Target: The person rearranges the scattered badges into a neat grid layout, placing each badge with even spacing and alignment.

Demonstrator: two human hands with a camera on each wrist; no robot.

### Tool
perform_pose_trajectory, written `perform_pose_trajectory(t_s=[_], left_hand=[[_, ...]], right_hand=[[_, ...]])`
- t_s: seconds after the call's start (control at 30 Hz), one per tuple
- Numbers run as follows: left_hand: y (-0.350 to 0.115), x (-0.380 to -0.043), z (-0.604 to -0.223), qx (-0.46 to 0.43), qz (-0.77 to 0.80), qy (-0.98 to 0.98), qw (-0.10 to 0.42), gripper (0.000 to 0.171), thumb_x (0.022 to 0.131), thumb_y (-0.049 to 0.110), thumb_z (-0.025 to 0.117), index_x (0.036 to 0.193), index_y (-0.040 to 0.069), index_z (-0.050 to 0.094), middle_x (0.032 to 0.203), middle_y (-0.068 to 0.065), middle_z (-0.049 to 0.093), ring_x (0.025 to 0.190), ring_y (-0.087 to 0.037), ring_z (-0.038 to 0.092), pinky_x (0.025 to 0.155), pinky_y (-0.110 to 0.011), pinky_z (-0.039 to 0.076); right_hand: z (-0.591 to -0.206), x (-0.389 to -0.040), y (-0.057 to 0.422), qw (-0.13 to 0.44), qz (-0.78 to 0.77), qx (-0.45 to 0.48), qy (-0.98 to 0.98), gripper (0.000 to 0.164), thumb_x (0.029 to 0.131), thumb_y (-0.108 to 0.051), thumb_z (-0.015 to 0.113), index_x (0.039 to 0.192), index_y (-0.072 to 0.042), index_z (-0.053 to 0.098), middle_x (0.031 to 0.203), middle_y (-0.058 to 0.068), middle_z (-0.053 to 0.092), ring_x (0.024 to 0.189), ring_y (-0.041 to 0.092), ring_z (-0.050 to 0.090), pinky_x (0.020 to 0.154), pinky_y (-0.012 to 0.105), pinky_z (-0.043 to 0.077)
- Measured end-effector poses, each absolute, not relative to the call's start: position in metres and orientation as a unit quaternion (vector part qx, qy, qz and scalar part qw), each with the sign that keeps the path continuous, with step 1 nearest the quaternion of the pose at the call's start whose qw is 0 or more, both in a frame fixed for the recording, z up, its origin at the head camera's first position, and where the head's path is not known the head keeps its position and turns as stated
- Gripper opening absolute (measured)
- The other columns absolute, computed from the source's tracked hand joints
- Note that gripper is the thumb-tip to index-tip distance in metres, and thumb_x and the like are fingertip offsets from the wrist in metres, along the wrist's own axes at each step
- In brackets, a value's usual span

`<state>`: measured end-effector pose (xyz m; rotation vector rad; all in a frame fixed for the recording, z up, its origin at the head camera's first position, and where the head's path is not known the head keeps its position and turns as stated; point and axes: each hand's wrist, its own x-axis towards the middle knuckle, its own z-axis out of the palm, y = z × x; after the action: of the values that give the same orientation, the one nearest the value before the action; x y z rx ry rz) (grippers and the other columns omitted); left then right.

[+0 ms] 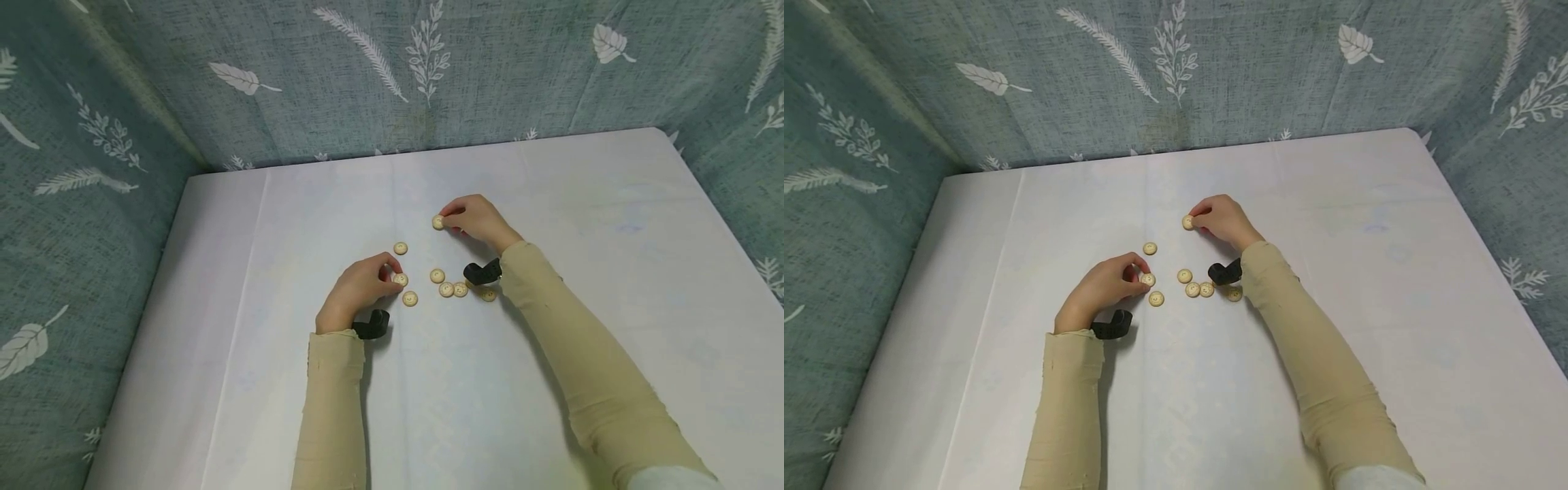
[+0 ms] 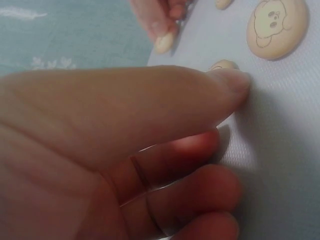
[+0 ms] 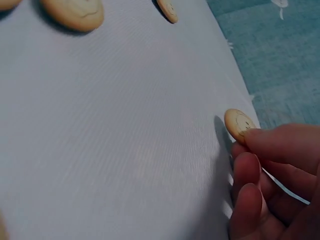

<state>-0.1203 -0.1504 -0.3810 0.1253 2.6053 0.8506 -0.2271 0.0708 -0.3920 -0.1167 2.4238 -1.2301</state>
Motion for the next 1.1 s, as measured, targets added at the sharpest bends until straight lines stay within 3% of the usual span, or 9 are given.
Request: perform_pose_trajectory(t_s=[0.97,1.1], left_hand=[[-0.153,-0.121,-0.381,0.041,0.299,0.933,0.194,0.018,0.08,0.027,0.066,0.095,0.021,0.057,0.075,0.0,0.052,0.065,-0.016,0.048,0.06,-0.029,0.037],[-0.153,-0.121,-0.382,0.045,0.301,0.934,0.188,0.018,0.08,0.028,0.066,0.095,0.022,0.058,0.074,0.001,0.052,0.064,-0.015,0.048,0.059,-0.029,0.038]], right_hand=[[-0.391,-0.249,0.035,0.171,-0.437,-0.004,0.883,0.015,0.085,-0.024,0.059,0.096,-0.015,0.064,0.079,0.005,0.059,0.064,0.019,0.052,0.062,0.03,0.04],[-0.391,-0.253,0.03,0.162,-0.402,-0.007,0.901,0.016,0.085,-0.025,0.058,0.094,-0.015,0.064,0.086,0.003,0.059,0.074,0.02,0.051,0.068,0.031,0.04]])
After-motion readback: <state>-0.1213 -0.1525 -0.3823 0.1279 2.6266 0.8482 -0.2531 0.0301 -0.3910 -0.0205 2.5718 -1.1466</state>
